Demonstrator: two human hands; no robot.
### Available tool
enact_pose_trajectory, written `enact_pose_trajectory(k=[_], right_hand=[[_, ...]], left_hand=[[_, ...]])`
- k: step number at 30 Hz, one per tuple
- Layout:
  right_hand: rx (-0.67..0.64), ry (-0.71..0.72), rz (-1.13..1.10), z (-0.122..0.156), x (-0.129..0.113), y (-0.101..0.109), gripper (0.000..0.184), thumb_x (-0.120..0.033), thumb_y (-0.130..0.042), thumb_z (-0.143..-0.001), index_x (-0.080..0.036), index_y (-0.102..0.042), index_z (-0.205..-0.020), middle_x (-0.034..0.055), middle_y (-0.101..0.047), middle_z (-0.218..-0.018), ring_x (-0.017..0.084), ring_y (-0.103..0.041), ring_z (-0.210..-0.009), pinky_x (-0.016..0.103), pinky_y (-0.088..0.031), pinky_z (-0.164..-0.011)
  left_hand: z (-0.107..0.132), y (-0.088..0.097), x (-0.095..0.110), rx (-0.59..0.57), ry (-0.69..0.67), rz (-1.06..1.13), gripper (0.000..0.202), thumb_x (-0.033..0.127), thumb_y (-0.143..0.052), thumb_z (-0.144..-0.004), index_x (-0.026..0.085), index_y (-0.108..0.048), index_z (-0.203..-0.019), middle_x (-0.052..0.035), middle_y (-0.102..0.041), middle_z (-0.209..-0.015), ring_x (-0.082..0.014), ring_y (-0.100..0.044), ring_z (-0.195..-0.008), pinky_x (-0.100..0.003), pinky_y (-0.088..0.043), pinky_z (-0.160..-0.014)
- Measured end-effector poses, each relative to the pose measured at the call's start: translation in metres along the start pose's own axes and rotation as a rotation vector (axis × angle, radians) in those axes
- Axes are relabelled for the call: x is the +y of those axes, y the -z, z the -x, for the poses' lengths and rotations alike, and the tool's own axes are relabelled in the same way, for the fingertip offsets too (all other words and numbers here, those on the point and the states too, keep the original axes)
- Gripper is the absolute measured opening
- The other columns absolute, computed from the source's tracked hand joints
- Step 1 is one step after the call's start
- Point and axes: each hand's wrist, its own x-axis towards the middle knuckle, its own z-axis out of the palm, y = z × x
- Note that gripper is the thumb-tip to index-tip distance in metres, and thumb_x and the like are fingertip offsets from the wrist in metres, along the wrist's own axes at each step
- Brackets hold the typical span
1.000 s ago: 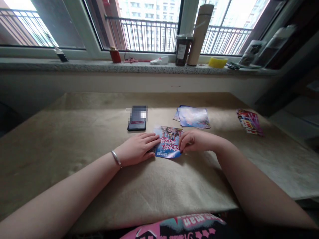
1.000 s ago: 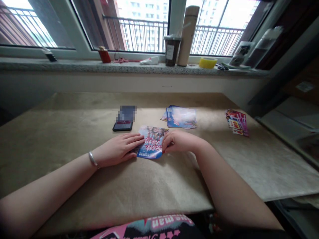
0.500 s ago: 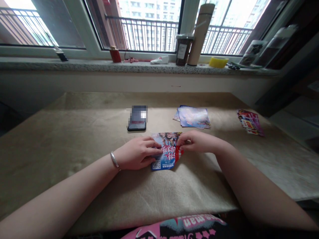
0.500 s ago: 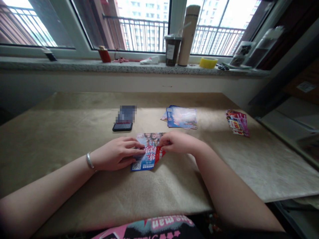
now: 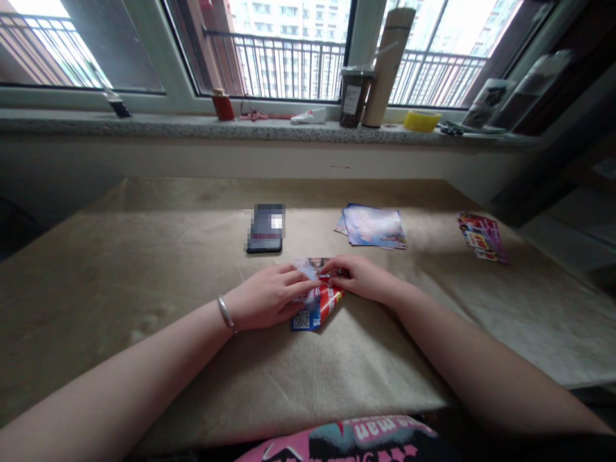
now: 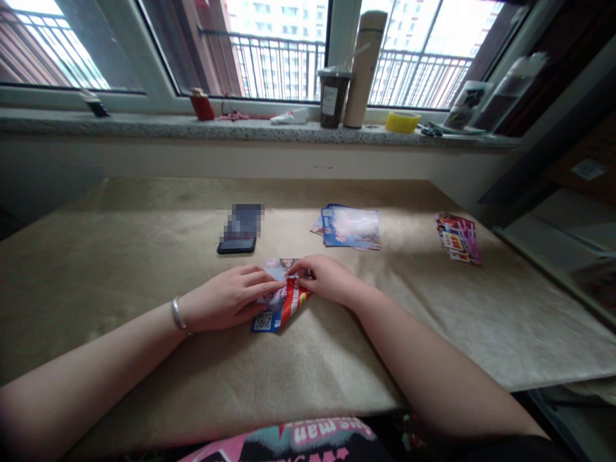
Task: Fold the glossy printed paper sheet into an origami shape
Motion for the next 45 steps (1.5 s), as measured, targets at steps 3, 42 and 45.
enact_pose_trajectory(k=[3,42,45], right_hand=[[0.024,0.015,0.045,-0.001,-0.003,-0.001,0.024,-0.011,-0.059,-0.080,-0.018,-0.069,-0.101,0.0057,-0.070,-0.092,0.016,-0.060,-0.079,0.027,-0.045,-0.071],[-0.061,0.326,0.204,0.010,0.005,0.030,0.021,-0.021,-0.061,-0.084,-0.024,-0.070,-0.103,0.0054,-0.070,-0.106,0.017,-0.062,-0.097,0.033,-0.048,-0.085],[-0.009,0.331,0.238,0.010,0.004,0.029,0.024,-0.017,-0.058,-0.085,-0.022,-0.068,-0.106,0.0062,-0.069,-0.109,0.018,-0.061,-0.099,0.034,-0.047,-0.086]], left_hand=[[-0.001,-0.002,0.002,-0.007,0.018,-0.037,0.041,0.033,-0.046,-0.093,0.018,-0.048,-0.131,-0.0108,-0.059,-0.115,-0.0251,-0.052,-0.101,-0.041,-0.048,-0.089],[0.015,0.006,-0.021,-0.069,0.055,0.060,0.044,0.026,-0.053,-0.086,0.026,-0.052,-0.130,-0.0102,-0.046,-0.138,-0.0272,-0.044,-0.125,-0.047,-0.042,-0.103],[0.014,0.007,-0.019,-0.066,0.055,0.042,0.047,0.025,-0.054,-0.084,0.025,-0.051,-0.131,-0.0105,-0.047,-0.138,-0.0281,-0.045,-0.125,-0.048,-0.041,-0.103]])
